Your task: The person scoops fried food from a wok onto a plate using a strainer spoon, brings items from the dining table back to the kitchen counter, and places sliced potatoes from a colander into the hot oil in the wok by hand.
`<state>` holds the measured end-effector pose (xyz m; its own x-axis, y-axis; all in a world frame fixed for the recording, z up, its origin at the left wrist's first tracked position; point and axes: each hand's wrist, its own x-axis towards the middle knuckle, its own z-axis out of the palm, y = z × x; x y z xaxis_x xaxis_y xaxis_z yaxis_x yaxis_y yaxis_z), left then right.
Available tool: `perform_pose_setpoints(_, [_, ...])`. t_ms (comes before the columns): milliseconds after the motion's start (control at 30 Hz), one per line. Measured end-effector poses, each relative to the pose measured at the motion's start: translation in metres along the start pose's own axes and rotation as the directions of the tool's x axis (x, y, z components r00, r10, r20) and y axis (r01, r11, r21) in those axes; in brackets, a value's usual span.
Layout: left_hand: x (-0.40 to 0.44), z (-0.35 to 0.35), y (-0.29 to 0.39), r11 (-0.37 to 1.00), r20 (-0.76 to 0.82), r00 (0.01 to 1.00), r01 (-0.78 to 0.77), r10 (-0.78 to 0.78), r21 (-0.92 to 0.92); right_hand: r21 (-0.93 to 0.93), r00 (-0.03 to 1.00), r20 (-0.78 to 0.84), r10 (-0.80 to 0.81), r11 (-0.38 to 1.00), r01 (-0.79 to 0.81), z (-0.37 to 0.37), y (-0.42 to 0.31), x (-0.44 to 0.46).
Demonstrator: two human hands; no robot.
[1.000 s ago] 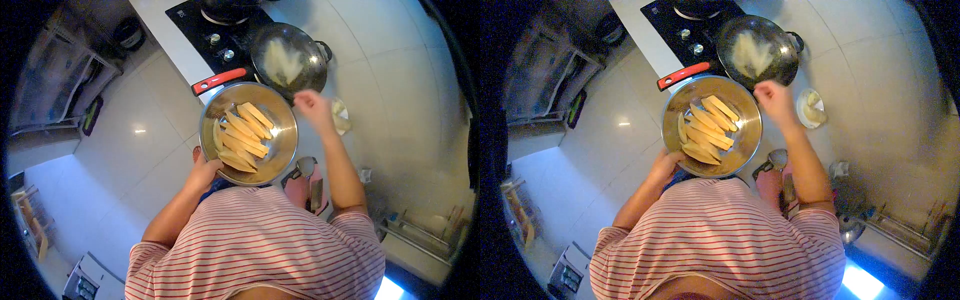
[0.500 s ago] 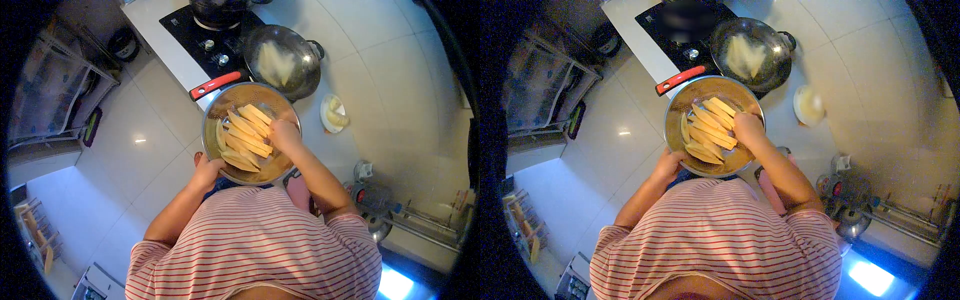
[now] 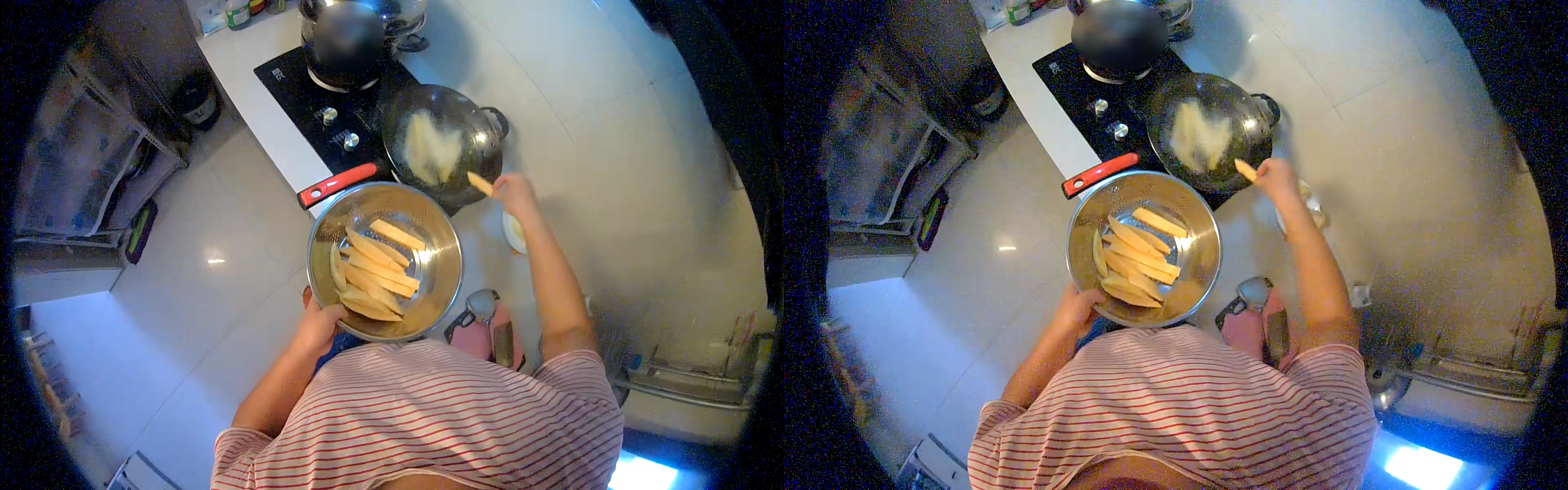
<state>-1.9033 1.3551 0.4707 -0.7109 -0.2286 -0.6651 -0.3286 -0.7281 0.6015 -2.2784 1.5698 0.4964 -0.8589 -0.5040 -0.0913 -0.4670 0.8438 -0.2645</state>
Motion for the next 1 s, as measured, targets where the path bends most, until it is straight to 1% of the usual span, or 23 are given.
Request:
perform_pose_setpoints(33, [-0.003,0.001,0.000,0.999,0.017,1.000,0.006,-0.006,-0.037,-0.078,0.999,0.013,-0.039,0.996,0.040,0.019,0.007,0.013])
perform_pose_setpoints(67, [-0.005,0.002,0.004,0.997,0.033,0.999,0.012,-0.010,-0.072,-0.173,1.000,0.018,-0.007,0.985,0.010,0.035,0.006,0.026])
perform_pose_setpoints(100, [-0.013,0.011,0.014,0.997,0.002,1.000,0.017,-0.016,-0.076,-0.265,0.999,0.021,0.029,0.964,-0.022,0.051,0.003,0.039])
perform_pose_setpoints(167, [-0.012,0.005,0.009,0.999,-0.023,1.000,-0.007,0.006,-0.045,-0.226,0.996,-0.066,0.056,0.972,-0.069,0.087,0.010,0.059])
perform_pose_setpoints(200, [-0.012,0.004,0.006,0.999,-0.036,0.999,-0.018,0.017,-0.027,-0.204,0.992,-0.108,0.072,0.975,-0.093,0.090,0.007,0.064])
perform_pose_setpoints(300, [-0.016,0.003,0.003,0.997,-0.038,0.999,0.007,-0.009,-0.075,0.014,0.972,-0.211,0.103,0.995,-0.103,0.077,-0.005,0.064])
perform_pose_setpoints(400, [-0.019,0.007,0.012,0.997,-0.069,0.998,-0.002,-0.003,-0.074,0.286,0.939,-0.338,0.060,0.957,0.042,0.040,-0.017,0.053])
perform_pose_setpoints(500, [-0.016,0.009,0.023,0.994,-0.049,0.998,0.054,-0.049,0.099,0.536,0.962,-0.274,-0.002,0.830,0.154,-0.012,-0.072,-0.015])
perform_pose_setpoints(600, [-0.006,0.007,0.015,1.000,0.036,0.999,-0.022,0.023,-0.014,0.605,0.997,-0.016,-0.077,0.793,0.071,-0.025,-0.112,-0.082])
perform_pose_setpoints(633, [-0.010,0.014,0.021,0.999,0.024,0.999,-0.040,0.040,-0.030,0.523,0.991,0.005,-0.131,0.845,0.109,-0.018,-0.117,-0.095])
perform_pose_setpoints(700, [-0.011,0.007,0.018,1.000,0.053,0.999,-0.013,0.014,-0.009,0.341,0.970,0.055,-0.235,0.918,0.203,0.001,-0.127,-0.117])
perform_pose_setpoints(767, [-0.009,0.005,0.020,1.000,0.062,0.998,0.002,-0.003,0.007,0.119,0.956,0.067,-0.286,0.954,0.277,0.039,-0.121,-0.118])
perform_pose_setpoints(800, [-0.009,0.008,0.022,1.000,0.058,0.998,0.001,-0.001,0.010,0.004,0.947,0.079,-0.310,0.950,0.311,0.048,-0.128,-0.118])
perform_pose_setpoints(833, [-0.009,0.009,0.024,1.000,0.054,0.999,0.000,-0.001,0.012,-0.029,0.962,0.193,-0.191,0.979,0.200,0.052,-0.134,-0.115])
perform_pose_setpoints(933, [0.003,-0.003,0.013,0.998,0.113,0.993,-0.025,0.018,0.061,-0.103,0.968,0.173,-0.184,0.974,0.204,0.069,-0.142,-0.107])
perform_pose_setpoints(1000, [0.003,-0.002,0.014,0.999,0.128,0.992,-0.020,0.015,0.044,-0.064,0.965,0.188,-0.183,0.978,0.198,0.067,-0.142,-0.104])
